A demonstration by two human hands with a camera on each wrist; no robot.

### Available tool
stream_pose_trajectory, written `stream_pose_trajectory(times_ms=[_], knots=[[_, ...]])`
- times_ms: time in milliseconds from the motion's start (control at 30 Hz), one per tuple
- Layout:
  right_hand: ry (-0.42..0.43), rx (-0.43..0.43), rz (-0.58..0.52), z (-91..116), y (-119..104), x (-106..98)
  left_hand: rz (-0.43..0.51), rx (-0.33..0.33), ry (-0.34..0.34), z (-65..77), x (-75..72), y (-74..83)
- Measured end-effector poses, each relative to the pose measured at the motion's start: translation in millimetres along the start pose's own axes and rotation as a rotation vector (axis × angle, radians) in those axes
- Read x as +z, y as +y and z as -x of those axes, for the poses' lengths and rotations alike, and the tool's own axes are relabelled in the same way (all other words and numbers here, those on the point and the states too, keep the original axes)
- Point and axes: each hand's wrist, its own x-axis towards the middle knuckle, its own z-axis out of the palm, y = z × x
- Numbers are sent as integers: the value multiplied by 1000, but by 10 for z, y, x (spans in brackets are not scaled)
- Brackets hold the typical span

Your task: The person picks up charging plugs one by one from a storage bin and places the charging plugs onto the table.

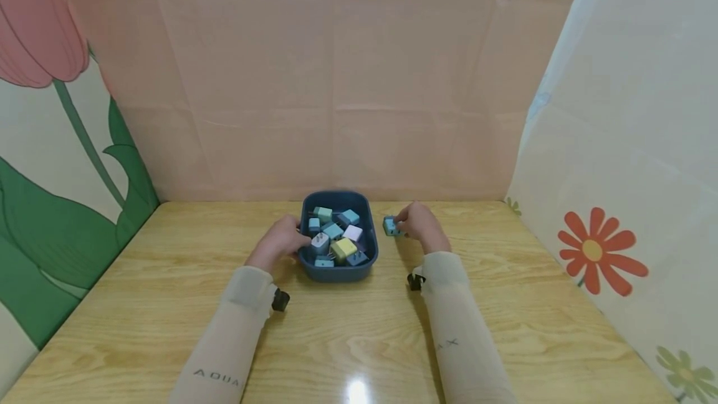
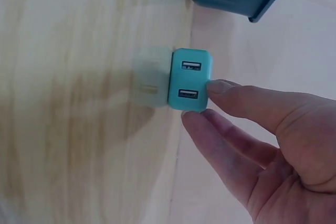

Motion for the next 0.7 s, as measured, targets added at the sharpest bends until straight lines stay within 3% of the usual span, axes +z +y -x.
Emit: stream_pose_trajectory(times_ms=[200,700], knots=[[-4,35,-63,-6,12,16,14,45,11,2,6,-30],[-6,17,-16,-13,25,33,16,31,5,7,4,-27]])
